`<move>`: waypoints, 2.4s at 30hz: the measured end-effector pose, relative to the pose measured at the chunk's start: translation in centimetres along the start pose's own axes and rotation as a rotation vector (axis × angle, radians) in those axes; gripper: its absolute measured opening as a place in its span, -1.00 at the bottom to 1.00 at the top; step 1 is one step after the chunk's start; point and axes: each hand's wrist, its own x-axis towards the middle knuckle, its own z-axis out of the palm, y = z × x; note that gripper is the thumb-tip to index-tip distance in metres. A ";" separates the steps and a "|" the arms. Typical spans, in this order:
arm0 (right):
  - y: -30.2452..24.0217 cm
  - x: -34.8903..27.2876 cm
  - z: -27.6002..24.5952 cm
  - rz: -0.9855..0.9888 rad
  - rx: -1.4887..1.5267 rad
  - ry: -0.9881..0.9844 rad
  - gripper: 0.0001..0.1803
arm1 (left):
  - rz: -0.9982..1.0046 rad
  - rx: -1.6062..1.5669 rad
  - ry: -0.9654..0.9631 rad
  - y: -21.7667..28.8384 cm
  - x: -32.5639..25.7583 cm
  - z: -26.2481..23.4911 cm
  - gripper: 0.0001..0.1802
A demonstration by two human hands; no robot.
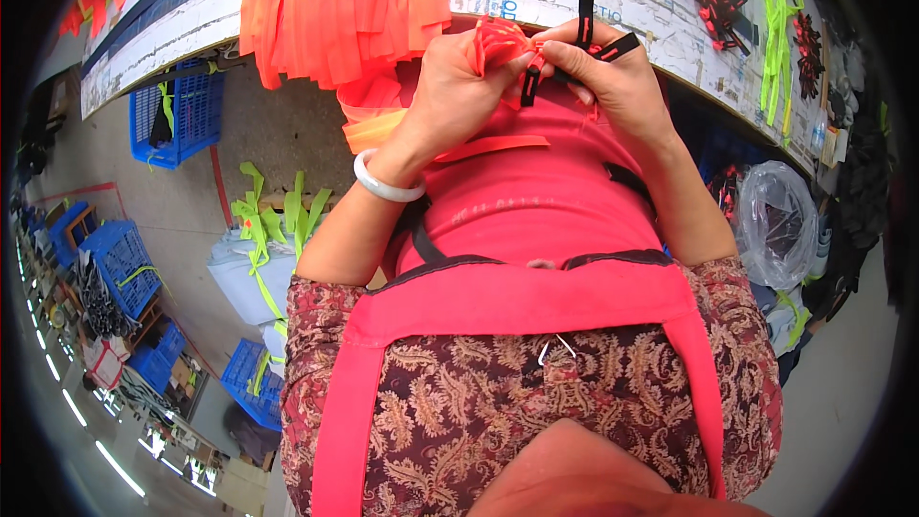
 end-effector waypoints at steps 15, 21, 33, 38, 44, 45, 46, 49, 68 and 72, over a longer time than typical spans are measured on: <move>-0.1 0.5 -0.3 -0.032 -0.081 -0.094 -0.81 | -0.115 0.041 0.016 0.7 0.0 0.1 -0.88; 0.5 1.0 -0.8 0.093 0.137 -0.200 -0.81 | -0.069 -0.080 0.029 -0.2 -0.3 -0.1 -0.90; 1.8 -0.3 -0.3 0.053 0.361 0.092 -0.75 | -0.122 -0.322 0.056 0.3 -0.3 -1.2 -0.83; 2.2 -0.5 1.5 0.018 0.136 0.027 -0.79 | -0.169 -0.333 0.038 0.5 -0.4 -1.2 -0.83; 1.4 -0.3 1.3 0.021 0.305 0.122 -0.78 | -0.250 -0.396 0.045 1.9 -0.6 -2.1 -0.82; 1.3 -0.3 1.2 0.000 0.260 0.079 -0.77 | -0.252 -0.393 0.047 2.2 -0.6 -2.2 -0.82; 1.1 -0.3 1.1 -0.021 0.215 0.036 -0.76 | -0.284 -0.402 0.045 2.5 -0.6 -2.3 -0.81; -0.2 -0.8 1.5 0.020 0.055 0.007 -0.76 | -0.336 -0.443 0.010 2.5 -0.5 -3.0 -0.81; -0.8 0.1 0.6 0.081 -0.152 -0.143 -0.79 | -0.378 -0.375 -0.048 2.9 -0.2 -2.9 -0.77; -1.3 0.3 0.3 0.171 -0.149 -0.200 -0.78 | -0.395 -0.284 -0.117 2.8 -0.1 -3.2 -0.77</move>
